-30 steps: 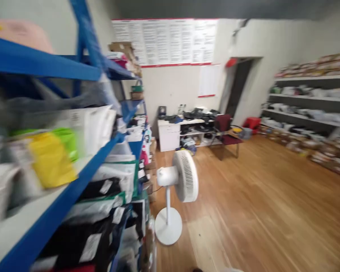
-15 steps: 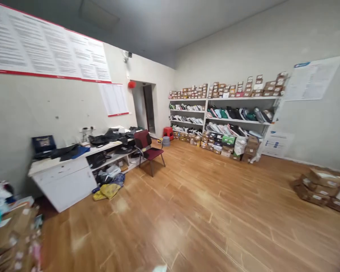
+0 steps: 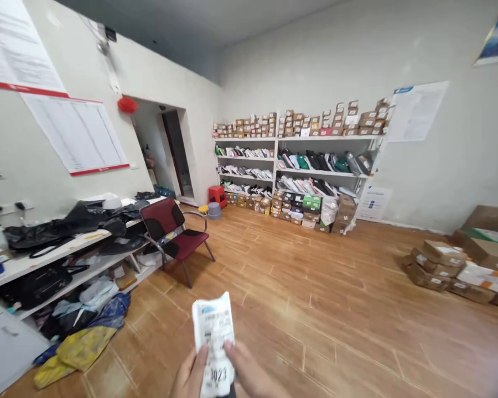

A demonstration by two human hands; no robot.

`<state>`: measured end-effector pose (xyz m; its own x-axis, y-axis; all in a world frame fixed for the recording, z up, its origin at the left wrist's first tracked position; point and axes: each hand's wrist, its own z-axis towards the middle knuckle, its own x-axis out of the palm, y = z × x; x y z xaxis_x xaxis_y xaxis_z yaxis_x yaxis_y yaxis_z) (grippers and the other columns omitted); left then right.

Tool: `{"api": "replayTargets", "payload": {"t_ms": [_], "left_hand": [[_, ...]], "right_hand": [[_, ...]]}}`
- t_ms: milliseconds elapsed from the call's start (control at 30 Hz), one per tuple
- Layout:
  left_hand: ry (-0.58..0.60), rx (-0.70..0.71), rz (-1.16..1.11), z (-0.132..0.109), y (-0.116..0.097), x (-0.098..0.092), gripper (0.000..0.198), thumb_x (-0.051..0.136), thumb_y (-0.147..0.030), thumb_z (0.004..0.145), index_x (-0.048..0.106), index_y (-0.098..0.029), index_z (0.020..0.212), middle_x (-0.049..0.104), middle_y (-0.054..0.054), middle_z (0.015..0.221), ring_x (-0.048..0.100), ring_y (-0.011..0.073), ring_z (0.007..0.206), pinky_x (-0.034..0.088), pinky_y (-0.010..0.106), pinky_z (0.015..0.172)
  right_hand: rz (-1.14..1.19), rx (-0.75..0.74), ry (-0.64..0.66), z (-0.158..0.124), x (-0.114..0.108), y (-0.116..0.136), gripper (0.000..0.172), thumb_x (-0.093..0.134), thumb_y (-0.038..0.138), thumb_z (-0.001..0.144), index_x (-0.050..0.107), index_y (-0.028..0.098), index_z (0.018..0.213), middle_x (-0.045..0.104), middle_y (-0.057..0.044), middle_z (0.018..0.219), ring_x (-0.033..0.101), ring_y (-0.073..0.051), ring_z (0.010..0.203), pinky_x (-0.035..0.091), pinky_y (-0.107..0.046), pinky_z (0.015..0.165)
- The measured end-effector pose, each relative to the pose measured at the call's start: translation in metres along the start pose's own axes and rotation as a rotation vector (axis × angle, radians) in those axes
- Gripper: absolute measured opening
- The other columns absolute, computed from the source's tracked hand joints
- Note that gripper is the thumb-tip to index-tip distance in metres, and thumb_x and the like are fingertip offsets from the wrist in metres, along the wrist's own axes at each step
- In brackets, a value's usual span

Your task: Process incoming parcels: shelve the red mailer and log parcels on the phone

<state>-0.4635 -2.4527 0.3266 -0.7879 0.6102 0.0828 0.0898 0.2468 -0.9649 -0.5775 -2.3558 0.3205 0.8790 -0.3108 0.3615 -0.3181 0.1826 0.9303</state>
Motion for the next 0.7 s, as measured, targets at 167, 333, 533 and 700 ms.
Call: {"api": "replayTargets", "payload": {"t_ms": [167,333,533,700], "left_hand": [[0.305,0.055,0.005,0.204,-0.063,0.045,0.062,0.06,-0.062,0.078,0.065,-0.008,0.109,0.073,0.013,0.092,0.069,0.0254,0.077,0.056,0.033,0.067],[0.525,-0.034,-0.01,0.391,-0.125,0.129,0.06,0.057,-0.059,0.082,0.065,-0.007,0.112,0.072,0.015,0.097,0.068,0.0262,0.083,0.055,0.036,0.076],[0.673,0.023,0.052,0.612,-0.159,0.239,0.051,0.06,-0.056,0.081,0.069,-0.01,0.102,0.073,0.012,0.093,0.067,0.0256,0.083,0.053,0.033,0.075],[0.523,0.054,0.085,0.812,-0.183,0.298,0.059,0.065,-0.068,0.069,0.07,-0.01,0.08,0.071,0.011,0.074,0.066,0.0259,0.069,0.051,0.032,0.066]], "right_hand": [[-0.043,0.106,-0.331,0.167,-0.084,0.026,0.072,0.053,0.082,0.069,0.068,0.013,0.087,0.063,-0.004,0.063,0.052,-0.014,0.054,0.041,-0.024,0.051],[-0.045,0.152,-0.509,0.307,-0.198,0.078,0.07,0.05,0.081,0.071,0.066,0.014,0.085,0.056,-0.001,0.058,0.046,-0.011,0.048,0.034,-0.02,0.045],[-0.205,0.022,-0.695,0.464,-0.362,0.108,0.067,0.042,0.073,0.083,0.058,0.016,0.113,0.061,-0.006,0.079,0.054,-0.017,0.064,0.046,-0.029,0.06],[-0.794,-0.214,-0.548,0.621,-0.481,0.138,0.083,0.058,0.058,0.084,0.021,0.02,0.148,0.044,-0.016,0.132,0.049,-0.026,0.117,0.037,-0.042,0.104]]}}
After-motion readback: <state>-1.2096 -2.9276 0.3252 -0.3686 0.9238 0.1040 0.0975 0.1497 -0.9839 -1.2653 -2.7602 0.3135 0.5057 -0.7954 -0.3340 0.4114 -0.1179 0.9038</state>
